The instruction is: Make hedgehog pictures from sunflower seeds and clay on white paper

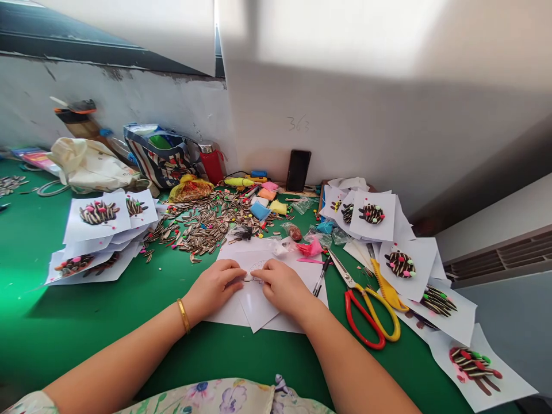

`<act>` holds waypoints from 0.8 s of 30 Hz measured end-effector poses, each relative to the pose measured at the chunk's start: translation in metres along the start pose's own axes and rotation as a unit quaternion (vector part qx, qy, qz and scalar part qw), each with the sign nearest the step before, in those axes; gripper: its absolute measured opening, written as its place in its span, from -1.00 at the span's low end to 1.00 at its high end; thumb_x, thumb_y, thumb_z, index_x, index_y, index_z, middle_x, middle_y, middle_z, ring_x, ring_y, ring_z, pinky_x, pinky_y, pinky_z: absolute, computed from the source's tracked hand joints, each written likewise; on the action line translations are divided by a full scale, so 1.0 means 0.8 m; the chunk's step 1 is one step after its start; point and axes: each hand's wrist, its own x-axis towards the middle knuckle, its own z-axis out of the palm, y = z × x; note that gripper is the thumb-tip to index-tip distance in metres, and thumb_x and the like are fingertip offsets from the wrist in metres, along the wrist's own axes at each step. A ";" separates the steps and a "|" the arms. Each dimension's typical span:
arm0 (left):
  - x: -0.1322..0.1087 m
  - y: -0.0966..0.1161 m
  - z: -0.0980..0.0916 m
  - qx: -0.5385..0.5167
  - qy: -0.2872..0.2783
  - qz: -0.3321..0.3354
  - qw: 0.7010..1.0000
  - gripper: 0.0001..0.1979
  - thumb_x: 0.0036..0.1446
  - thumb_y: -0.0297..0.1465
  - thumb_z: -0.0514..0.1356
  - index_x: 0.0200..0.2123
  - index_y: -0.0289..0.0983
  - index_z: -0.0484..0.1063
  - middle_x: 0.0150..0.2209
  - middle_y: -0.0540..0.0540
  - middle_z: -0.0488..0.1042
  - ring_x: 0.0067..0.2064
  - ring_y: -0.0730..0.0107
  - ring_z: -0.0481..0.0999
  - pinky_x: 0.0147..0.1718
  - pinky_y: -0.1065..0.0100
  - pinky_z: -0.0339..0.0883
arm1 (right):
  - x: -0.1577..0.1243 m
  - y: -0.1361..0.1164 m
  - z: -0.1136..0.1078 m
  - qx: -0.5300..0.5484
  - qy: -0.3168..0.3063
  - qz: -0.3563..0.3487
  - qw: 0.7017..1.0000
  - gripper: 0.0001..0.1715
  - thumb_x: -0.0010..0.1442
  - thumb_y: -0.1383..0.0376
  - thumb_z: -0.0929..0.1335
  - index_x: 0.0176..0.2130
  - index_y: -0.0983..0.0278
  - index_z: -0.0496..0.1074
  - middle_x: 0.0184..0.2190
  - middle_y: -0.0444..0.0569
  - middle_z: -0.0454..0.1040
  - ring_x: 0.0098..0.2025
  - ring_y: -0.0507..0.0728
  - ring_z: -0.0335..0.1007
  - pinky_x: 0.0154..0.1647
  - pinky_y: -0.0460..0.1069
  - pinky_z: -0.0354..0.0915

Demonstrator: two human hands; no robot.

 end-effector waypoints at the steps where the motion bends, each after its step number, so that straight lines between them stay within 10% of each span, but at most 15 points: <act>1: -0.003 0.001 -0.002 0.008 -0.003 0.009 1.000 -0.82 0.18 -0.47 0.21 -0.14 -0.20 0.51 -0.14 -0.12 0.49 -0.10 0.24 0.46 -0.08 0.22 0.37 | -0.001 0.000 -0.001 -0.004 -0.007 -0.011 1.000 -0.42 0.15 0.52 0.27 0.08 0.09 0.48 -0.18 -0.01 0.42 -0.17 0.11 0.36 -0.11 -0.01 0.31; 24: -0.008 0.000 -0.004 0.003 0.007 0.009 1.000 -0.76 0.13 -0.50 0.23 -0.10 -0.26 0.51 -0.09 -0.15 0.48 -0.05 0.22 0.45 0.00 0.18 0.39 | -0.001 -0.019 0.002 -0.094 -0.014 -0.042 0.995 -0.41 0.14 0.49 0.32 0.08 0.01 0.46 -0.22 -0.02 0.33 -0.19 0.13 0.23 -0.16 0.02 0.22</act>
